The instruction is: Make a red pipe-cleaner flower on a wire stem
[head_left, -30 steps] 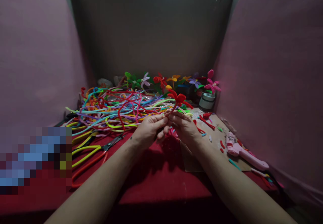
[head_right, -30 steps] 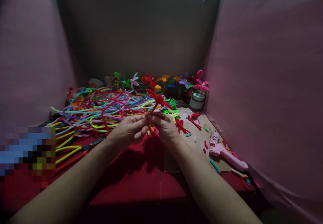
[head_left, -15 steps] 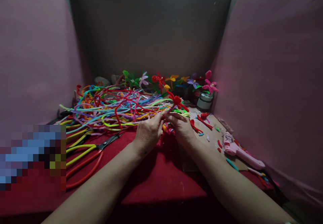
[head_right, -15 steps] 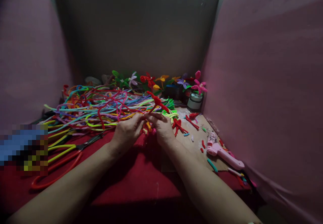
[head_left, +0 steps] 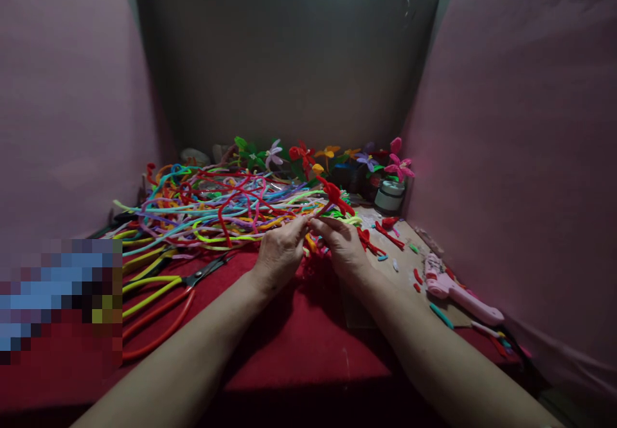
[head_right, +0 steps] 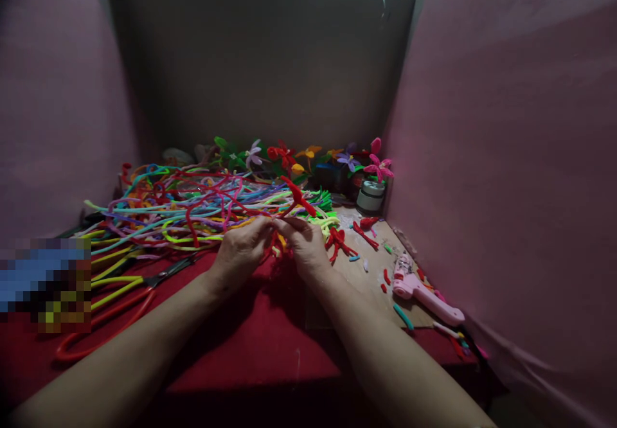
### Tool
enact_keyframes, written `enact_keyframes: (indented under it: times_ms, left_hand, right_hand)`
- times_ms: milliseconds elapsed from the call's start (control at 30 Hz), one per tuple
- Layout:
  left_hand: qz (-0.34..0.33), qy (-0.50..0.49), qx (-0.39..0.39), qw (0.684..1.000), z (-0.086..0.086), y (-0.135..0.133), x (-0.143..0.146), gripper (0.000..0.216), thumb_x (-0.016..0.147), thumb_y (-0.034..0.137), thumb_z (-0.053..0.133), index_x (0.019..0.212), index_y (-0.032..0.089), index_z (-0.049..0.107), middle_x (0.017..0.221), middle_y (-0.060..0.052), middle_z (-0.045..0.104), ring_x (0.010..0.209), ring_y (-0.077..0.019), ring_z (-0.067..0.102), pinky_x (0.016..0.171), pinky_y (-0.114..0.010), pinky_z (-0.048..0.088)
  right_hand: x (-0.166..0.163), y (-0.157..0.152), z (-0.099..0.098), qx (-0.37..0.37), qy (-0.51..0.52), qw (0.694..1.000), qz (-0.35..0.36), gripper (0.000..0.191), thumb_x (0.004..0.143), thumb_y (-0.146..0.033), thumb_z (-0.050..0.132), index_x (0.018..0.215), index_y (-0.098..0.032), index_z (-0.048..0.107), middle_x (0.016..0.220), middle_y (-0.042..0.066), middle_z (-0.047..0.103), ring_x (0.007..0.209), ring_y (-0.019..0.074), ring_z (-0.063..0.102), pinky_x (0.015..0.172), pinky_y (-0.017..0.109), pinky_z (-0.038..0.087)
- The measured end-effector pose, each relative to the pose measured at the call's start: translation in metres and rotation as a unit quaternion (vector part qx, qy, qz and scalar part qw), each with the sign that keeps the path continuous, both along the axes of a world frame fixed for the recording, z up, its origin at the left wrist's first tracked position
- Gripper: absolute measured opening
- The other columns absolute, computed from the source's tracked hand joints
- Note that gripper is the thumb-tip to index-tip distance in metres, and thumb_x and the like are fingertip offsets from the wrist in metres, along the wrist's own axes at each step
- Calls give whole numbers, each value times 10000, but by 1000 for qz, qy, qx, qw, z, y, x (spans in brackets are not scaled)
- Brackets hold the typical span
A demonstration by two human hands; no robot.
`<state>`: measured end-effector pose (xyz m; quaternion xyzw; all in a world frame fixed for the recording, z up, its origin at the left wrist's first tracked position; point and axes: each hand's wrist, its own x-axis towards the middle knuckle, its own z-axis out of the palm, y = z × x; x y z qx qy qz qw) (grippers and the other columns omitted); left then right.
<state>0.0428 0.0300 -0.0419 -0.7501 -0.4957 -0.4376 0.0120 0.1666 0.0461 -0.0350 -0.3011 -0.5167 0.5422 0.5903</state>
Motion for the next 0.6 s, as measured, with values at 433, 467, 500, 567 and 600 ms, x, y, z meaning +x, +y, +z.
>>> enact_keyframes:
  times_ms: [433,467,500,567,600]
  left_hand:
    - [-124,-365,-194,902,7,0,7,101,751,266,538,723,184,590,454,61,479,332,-61,404,364,-178,305]
    - [-127,-376,-211,893,8,0,8,101,746,266,544,710,177,575,448,62,484,322,-57,406,352,-173,303]
    - [-129,-385,-225,886,10,-1,8,104,744,266,547,700,172,561,441,63,488,314,-53,406,341,-166,300]
    - [-134,-402,-246,872,13,-2,9,110,744,264,549,695,166,544,432,66,492,302,-43,401,328,-153,292]
    - [-137,-410,-252,866,14,-3,10,112,743,263,549,694,163,539,429,68,493,298,-38,396,322,-147,287]
  right_hand:
    - [5,14,-10,-27,48,994,98,186,618,-268,718,777,-173,696,756,21,673,615,119,571,586,264,453]
    - [6,14,-10,-34,49,993,101,194,618,-273,719,782,-171,695,752,24,672,604,121,572,565,261,453]
    - [6,14,-10,-41,49,993,102,202,617,-275,721,787,-168,694,745,26,671,594,120,573,549,256,451]
    - [6,15,-10,-47,53,992,103,204,616,-275,724,784,-164,693,714,22,665,569,110,566,524,239,442]
    - [7,16,-10,-48,54,992,105,201,615,-275,726,778,-163,691,699,18,661,556,104,560,513,230,434]
